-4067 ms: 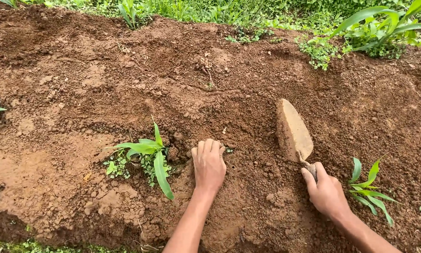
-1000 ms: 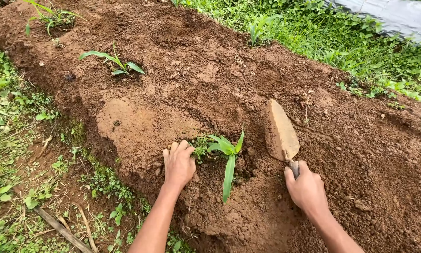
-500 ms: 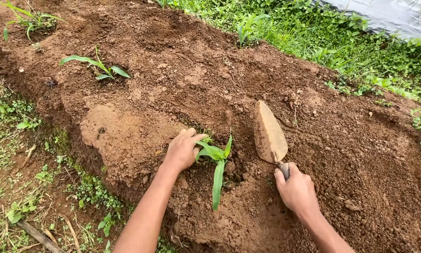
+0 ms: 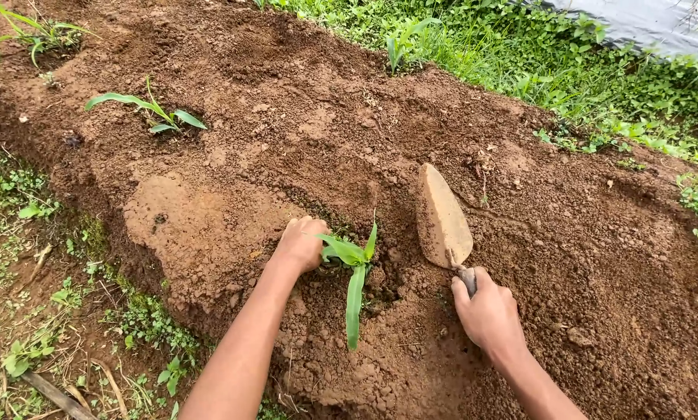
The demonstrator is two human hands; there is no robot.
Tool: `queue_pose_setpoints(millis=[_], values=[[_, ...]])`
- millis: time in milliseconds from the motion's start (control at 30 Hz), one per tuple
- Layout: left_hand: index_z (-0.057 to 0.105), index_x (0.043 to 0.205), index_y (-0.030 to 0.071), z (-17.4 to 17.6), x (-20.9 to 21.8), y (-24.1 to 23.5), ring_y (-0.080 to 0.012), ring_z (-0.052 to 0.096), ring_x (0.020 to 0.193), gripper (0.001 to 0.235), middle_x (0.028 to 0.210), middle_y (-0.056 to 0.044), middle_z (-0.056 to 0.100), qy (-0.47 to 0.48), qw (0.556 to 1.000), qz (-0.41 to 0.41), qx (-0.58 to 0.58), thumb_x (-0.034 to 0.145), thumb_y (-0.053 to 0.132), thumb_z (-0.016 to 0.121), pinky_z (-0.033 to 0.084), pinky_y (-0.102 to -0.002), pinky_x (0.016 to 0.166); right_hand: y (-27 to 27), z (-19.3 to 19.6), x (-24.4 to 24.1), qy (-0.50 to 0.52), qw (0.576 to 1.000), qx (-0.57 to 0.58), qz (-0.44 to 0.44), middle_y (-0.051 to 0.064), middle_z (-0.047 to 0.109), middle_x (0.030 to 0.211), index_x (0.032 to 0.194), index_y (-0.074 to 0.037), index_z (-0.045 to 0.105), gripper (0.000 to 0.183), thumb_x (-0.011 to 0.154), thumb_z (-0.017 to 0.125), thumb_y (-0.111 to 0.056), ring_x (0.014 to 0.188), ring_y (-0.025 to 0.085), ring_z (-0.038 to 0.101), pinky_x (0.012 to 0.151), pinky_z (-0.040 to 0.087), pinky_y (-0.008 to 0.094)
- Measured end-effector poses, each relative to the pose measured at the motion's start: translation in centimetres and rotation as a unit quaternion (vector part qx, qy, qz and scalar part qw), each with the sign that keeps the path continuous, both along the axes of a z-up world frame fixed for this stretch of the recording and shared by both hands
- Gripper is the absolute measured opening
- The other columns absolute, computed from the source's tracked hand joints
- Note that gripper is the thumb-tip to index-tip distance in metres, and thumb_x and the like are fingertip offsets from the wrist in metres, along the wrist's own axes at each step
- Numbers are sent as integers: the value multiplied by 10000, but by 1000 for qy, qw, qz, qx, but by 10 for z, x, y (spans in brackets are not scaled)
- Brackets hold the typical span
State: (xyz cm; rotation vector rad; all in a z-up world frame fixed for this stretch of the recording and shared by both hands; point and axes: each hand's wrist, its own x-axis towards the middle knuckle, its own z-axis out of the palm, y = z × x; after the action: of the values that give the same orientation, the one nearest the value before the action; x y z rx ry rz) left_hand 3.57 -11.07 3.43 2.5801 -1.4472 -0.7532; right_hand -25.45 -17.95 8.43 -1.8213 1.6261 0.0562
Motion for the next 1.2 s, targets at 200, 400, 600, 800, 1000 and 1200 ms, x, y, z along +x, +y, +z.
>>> queue_pose_setpoints(millis=[200, 400, 600, 800, 1000, 1200], values=[[530, 1147, 79, 9, 1, 28, -230, 381, 1196, 331, 1268, -79, 429, 14, 999, 28, -34, 895, -136, 514, 348, -369, 1079, 3, 7, 0, -16, 1000, -2, -5, 76, 622, 699, 1009, -97, 585, 258, 1084, 465, -313, 511, 140, 449, 418, 383, 285], [473, 1108, 85, 12, 62, 167, -147, 506, 698, 148, 859, -65, 571, 23, 975, 187, -120, 983, 13, 436, 517, -264, 633, 6, 9, 0, -17, 1000, -5, -9, 108, 637, 729, 977, -79, 582, 290, 1087, 462, -320, 537, 169, 468, 442, 396, 321], [175, 1534, 199, 28, 80, 240, -399, 256, 1406, 864, 1541, -220, 260, -102, 894, 423, -106, 849, 323, 687, 258, -575, 1139, 6, -1, 0, 12, 999, -41, 24, 80, 630, 693, 1010, -94, 598, 295, 1085, 437, -331, 532, 164, 481, 443, 448, 319], [604, 1281, 149, 6, -16, 129, -248, 488, 1240, 455, 1296, -100, 580, -62, 968, 93, -223, 909, 411, 581, 417, -491, 1046, 13, 6, 1, 0, 999, -41, 11, 122, 664, 771, 997, -81, 583, 297, 1083, 435, -323, 565, 182, 501, 473, 447, 341], [680, 1018, 42, -17, -77, 44, -244, 478, 1061, 338, 1068, -32, 564, -98, 973, 117, -174, 912, 363, 690, 384, -474, 1072, 8, -1, -3, -4, 999, -51, 17, 89, 634, 714, 991, -93, 581, 289, 1076, 450, -336, 517, 157, 470, 433, 420, 313], [756, 1035, 126, -66, -76, 21, -232, 403, 1101, 263, 1201, -20, 514, -149, 972, 132, -126, 829, 238, 636, 266, -483, 1084, 1, -24, -7, 5, 997, -80, 14, 303, 741, 973, 1049, -103, 694, 415, 906, 551, -465, 1057, 456, 694, 899, 539, 538]])
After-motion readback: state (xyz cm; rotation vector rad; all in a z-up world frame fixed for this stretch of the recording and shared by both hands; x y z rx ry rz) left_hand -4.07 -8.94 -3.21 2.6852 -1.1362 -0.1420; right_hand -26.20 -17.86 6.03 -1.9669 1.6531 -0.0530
